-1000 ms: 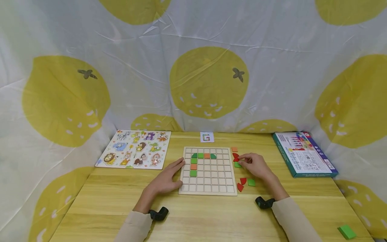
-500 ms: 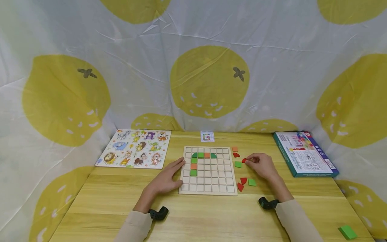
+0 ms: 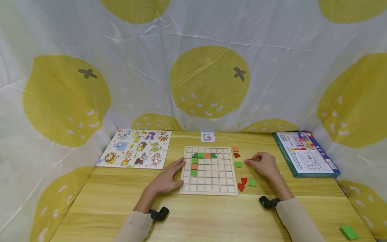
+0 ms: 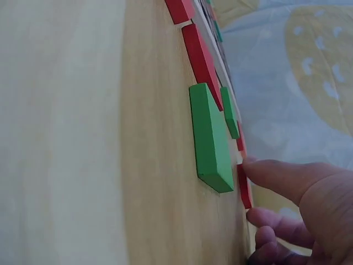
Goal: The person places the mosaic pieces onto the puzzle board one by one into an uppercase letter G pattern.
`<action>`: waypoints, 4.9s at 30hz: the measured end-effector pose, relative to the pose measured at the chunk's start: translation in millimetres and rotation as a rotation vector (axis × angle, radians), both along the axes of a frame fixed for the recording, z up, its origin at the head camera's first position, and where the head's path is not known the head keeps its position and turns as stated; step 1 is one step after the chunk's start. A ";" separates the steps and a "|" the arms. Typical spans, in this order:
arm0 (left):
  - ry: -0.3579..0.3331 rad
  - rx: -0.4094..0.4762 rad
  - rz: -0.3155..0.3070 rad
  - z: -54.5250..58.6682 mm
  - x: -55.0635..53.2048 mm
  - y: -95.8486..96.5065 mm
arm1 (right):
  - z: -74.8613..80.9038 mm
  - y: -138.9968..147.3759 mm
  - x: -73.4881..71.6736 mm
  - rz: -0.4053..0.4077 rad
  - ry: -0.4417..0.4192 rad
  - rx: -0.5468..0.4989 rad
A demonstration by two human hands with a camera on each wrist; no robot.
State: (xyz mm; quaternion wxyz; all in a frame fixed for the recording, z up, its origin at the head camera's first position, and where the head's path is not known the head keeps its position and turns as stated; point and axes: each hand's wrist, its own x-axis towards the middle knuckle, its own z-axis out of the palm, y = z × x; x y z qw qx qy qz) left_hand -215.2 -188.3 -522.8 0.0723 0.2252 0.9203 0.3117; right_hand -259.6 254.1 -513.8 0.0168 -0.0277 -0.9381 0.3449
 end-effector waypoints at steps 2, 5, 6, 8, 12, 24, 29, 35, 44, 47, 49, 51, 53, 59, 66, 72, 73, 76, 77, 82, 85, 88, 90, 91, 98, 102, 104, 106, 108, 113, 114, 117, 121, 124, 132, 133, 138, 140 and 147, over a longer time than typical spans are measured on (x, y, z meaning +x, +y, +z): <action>-0.006 0.000 -0.003 0.9 0.1 0.4 | -0.8 0.9 -1.0 0.014 -0.002 0.005; -0.012 -0.001 -0.005 1.8 0.4 0.5 | -2.4 3.2 -1.6 0.042 0.001 0.004; -0.012 -0.002 -0.003 2.1 0.5 0.5 | -3.0 4.0 -1.5 0.051 0.001 0.002; -0.011 -0.002 0.001 2.5 0.7 0.2 | -4.1 5.1 -1.2 0.062 -0.003 -0.005; -0.010 -0.001 0.002 2.6 0.8 0.0 | -5.2 6.2 -0.1 0.061 -0.002 -0.014; -0.007 0.002 0.001 4.3 1.6 -0.7 | -1.0 5.3 4.3 0.075 0.025 -0.069; -0.016 -0.004 -0.018 6.4 1.6 -1.7 | -3.2 4.2 5.4 0.083 0.038 -0.079; -0.008 -0.005 -0.030 5.5 1.1 -0.7 | -3.0 -1.3 7.3 0.103 0.056 -0.088; -0.026 0.005 -0.018 4.3 1.6 1.3 | 6.0 -17.9 16.4 0.144 0.047 -0.121; -0.026 0.006 -0.014 3.7 1.8 1.8 | 10.6 -24.8 19.7 0.145 0.038 -0.149; -0.026 0.006 -0.012 3.4 1.9 1.9 | 13.5 -29.8 21.8 0.143 0.035 -0.171; -0.026 0.007 -0.009 3.4 2.1 1.9 | 16.6 -35.4 23.8 0.155 0.037 -0.188; -0.028 0.009 -0.007 3.7 2.3 1.9 | 19.5 -42.1 25.6 0.172 0.039 -0.212; -0.029 0.008 -0.008 4.5 3.2 1.3 | 24.9 -60.6 29.4 0.209 0.028 -0.240; -0.032 0.000 -0.002 3.9 4.2 0.0 | 26.6 -82.1 31.0 0.283 0.048 -0.214; -0.029 0.013 -0.005 3.7 3.8 0.2 | 26.3 -101.9 33.7 0.335 0.039 -0.208; -0.028 0.014 -0.006 3.8 3.6 0.2 | 26.0 -105.1 34.3 0.345 0.039 -0.204; -0.024 0.017 -0.009 3.5 2.9 0.2 | 24.6 -114.2 36.2 0.370 0.037 -0.193; -0.022 0.017 -0.009 3.3 2.7 0.1 | 24.2 -117.2 36.8 0.379 0.036 -0.192; -0.018 0.019 -0.010 3.1 2.4 -0.2 | 20.8 -130.4 39.3 0.437 0.053 -0.190; -0.016 0.015 -0.012 3.4 2.4 -0.2 | 19.6 -138.3 39.9 0.469 0.070 -0.180; -0.015 0.007 -0.015 3.4 2.3 -0.4 | 20.3 -147.0 40.8 0.488 0.077 -0.172; -0.017 0.004 -0.013 3.4 2.6 -0.7 | 20.5 -152.9 41.6 0.494 0.063 -0.173; -0.018 0.003 -0.013 3.5 2.7 -0.8 | 20.6 -155.8 42.0 0.500 0.057 -0.173; -0.019 0.002 -0.021 4.8 2.9 -0.9 | 13.6 -172.3 44.3 0.576 0.005 -0.175; -0.020 -0.005 -0.029 5.4 2.4 -1.1 | 10.3 -177.8 45.4 0.602 0.005 -0.162; -0.021 -0.008 -0.030 5.2 2.0 -0.9 | 8.5 -179.4 45.3 0.610 0.015 -0.152; -0.023 -0.007 -0.029 4.9 2.0 -0.9 | 7.1 -181.1 45.2 0.616 0.017 -0.146; -0.024 -0.008 -0.029 4.9 1.6 -0.9 | 5.5 -182.5 45.0 0.617 0.019 -0.135; -0.034 -0.005 -0.030 4.6 1.2 -0.6 | 1.5 -184.8 44.6 0.592 0.020 -0.089; -0.037 -0.003 -0.029 4.8 1.2 -0.5 | 0.9 -185.1 44.5 0.586 0.022 -0.085; -0.038 -0.003 -0.027 5.3 1.0 -0.3 | -0.1 -185.2 44.2 0.581 0.031 -0.090; -0.033 -0.003 -0.025 6.4 0.6 -0.4 | 0.7 -185.4 44.4 0.579 0.033 -0.099; -0.036 -0.006 -0.028 7.4 0.8 -0.5 | 1.4 -184.9 44.8 0.572 0.026 -0.114; -0.035 -0.004 -0.030 8.5 1.1 0.1 | 0.8 -185.0 45.1 0.561 0.025 -0.133; -0.035 -0.004 -0.029 8.4 1.1 0.2 | 0.1 -185.5 44.8 0.558 0.029 -0.132; -0.042 -0.001 -0.022 8.3 0.8 0.4 | -0.6 -187.6 44.7 0.539 0.030 -0.133; -0.043 0.000 -0.020 8.4 0.8 0.5 | -0.1 -187.7 44.8 0.535 0.025 -0.132; -0.044 0.010 -0.020 6.8 1.4 0.4 | 5.5 -180.6 45.4 0.545 0.024 -0.149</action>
